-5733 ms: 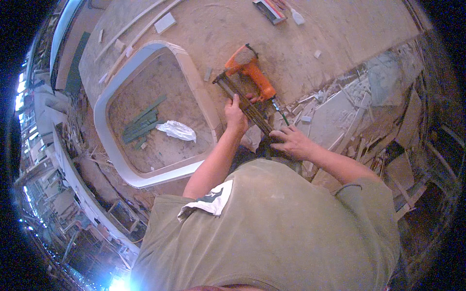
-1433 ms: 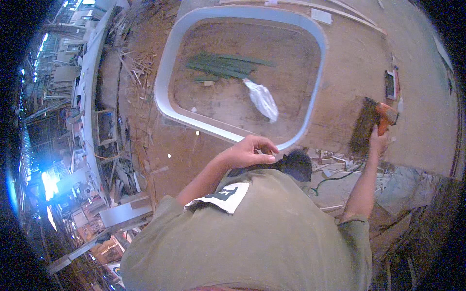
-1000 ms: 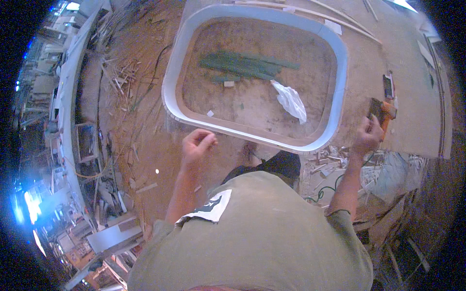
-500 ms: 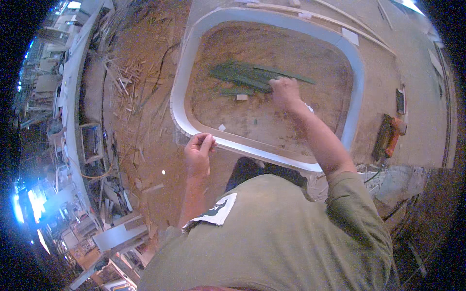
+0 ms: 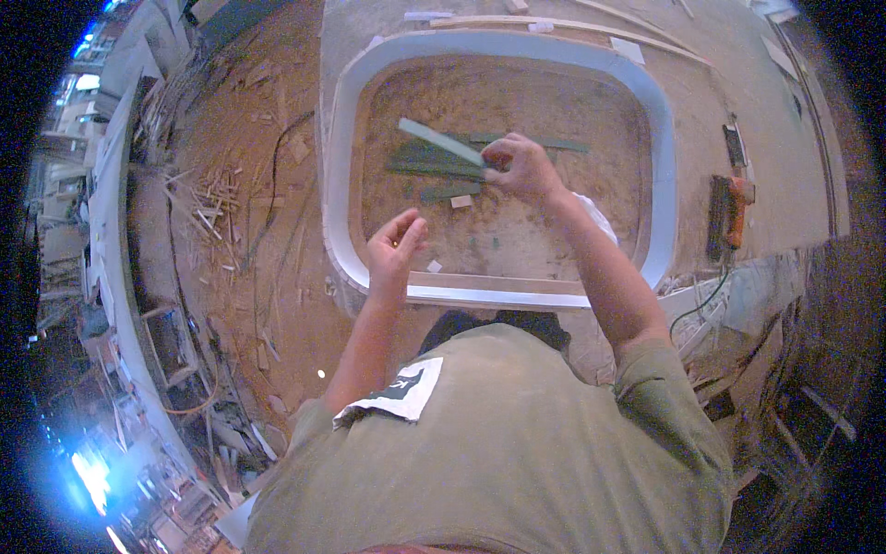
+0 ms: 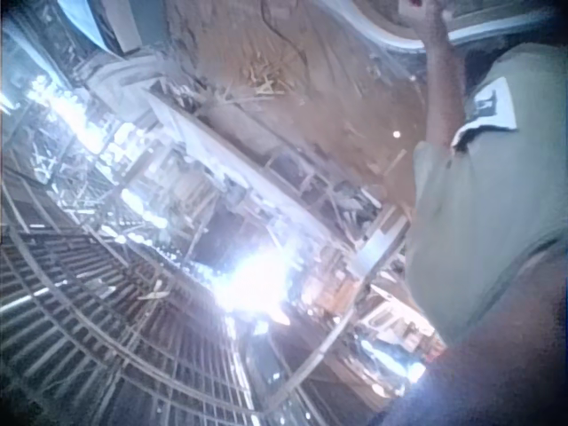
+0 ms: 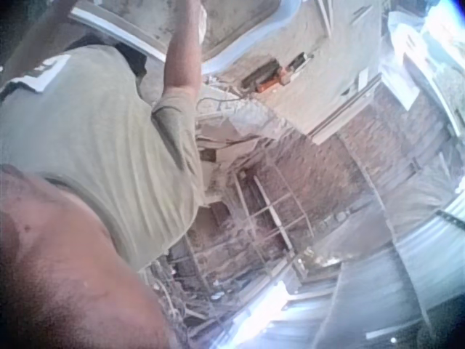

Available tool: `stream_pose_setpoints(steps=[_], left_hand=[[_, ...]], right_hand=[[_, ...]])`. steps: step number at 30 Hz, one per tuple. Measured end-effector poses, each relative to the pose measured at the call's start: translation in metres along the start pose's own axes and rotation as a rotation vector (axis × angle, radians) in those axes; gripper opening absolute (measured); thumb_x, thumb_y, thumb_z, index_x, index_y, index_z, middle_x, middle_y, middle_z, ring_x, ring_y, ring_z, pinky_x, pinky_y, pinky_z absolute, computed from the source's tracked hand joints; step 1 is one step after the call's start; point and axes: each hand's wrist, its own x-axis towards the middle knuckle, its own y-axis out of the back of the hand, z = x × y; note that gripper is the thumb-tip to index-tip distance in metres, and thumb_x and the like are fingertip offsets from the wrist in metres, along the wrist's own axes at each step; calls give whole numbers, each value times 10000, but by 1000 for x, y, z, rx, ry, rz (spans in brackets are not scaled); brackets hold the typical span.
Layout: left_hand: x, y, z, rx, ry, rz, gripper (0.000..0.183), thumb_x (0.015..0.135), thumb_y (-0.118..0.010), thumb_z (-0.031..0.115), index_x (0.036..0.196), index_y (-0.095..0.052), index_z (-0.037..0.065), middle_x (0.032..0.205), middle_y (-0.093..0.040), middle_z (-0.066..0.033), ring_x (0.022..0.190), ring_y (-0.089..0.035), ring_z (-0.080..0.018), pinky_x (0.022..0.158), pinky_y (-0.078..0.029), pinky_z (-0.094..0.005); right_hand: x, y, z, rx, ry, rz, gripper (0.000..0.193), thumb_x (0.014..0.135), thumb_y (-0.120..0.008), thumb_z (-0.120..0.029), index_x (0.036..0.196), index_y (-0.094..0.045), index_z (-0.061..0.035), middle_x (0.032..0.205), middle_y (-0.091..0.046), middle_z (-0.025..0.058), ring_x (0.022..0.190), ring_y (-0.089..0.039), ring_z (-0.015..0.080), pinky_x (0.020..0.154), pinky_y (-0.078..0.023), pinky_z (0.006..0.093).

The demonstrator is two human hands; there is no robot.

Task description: The person applies adhesive to green trim strips and uses a nail gun to fasten them along the curved edge of a white bathtub frame. They repeatedly pick up strips, apply glue, position them, and nail them in place.

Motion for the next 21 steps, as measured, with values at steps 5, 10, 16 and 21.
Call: stream_pose_setpoints(steps=[5, 10, 16, 21], left_hand=[[32, -1, 18, -334, 11, -96, 305, 1018, -670, 260, 1199, -653, 14, 1024, -672, -52, 898, -637, -115, 839, -518, -263], [41, 79, 40, -516, -21, -53, 343, 1072, -557, 355, 888, -593, 68, 744, -564, 11, 652, -535, -90, 558, -415, -236], [84, 198, 20, 779, -174, 372, 494, 932, -694, 537, 933, -694, 43, 722, -633, -53, 667, -613, -181, 602, -469, -334], [77, 181, -14, 910, -99, 224, 527, 826, -761, 515, 970, -759, 8, 775, -724, -182, 775, -723, -346, 760, -544, -450]], right_hand=[[-31, -57, -81, 80, -10, -179, 352, 760, -855, -132, 1084, -749, -42, 1014, -673, 121, 958, -681, 240, 881, -559, 354], [-66, -36, -78, -78, -56, 87, 460, 769, -858, -229, 1183, -728, -76, 1150, -681, 161, 1132, -629, 309, 994, -502, 417], [-122, 33, 25, -661, -568, 160, 649, 778, -825, -237, 1377, -604, -118, 1196, -671, 181, 1255, -567, 372, 1050, -457, 456], [-133, 34, 78, -580, -486, 72, 600, 823, -775, -171, 1393, -587, -151, 1169, -675, 188, 1124, -651, 362, 974, -509, 429]])
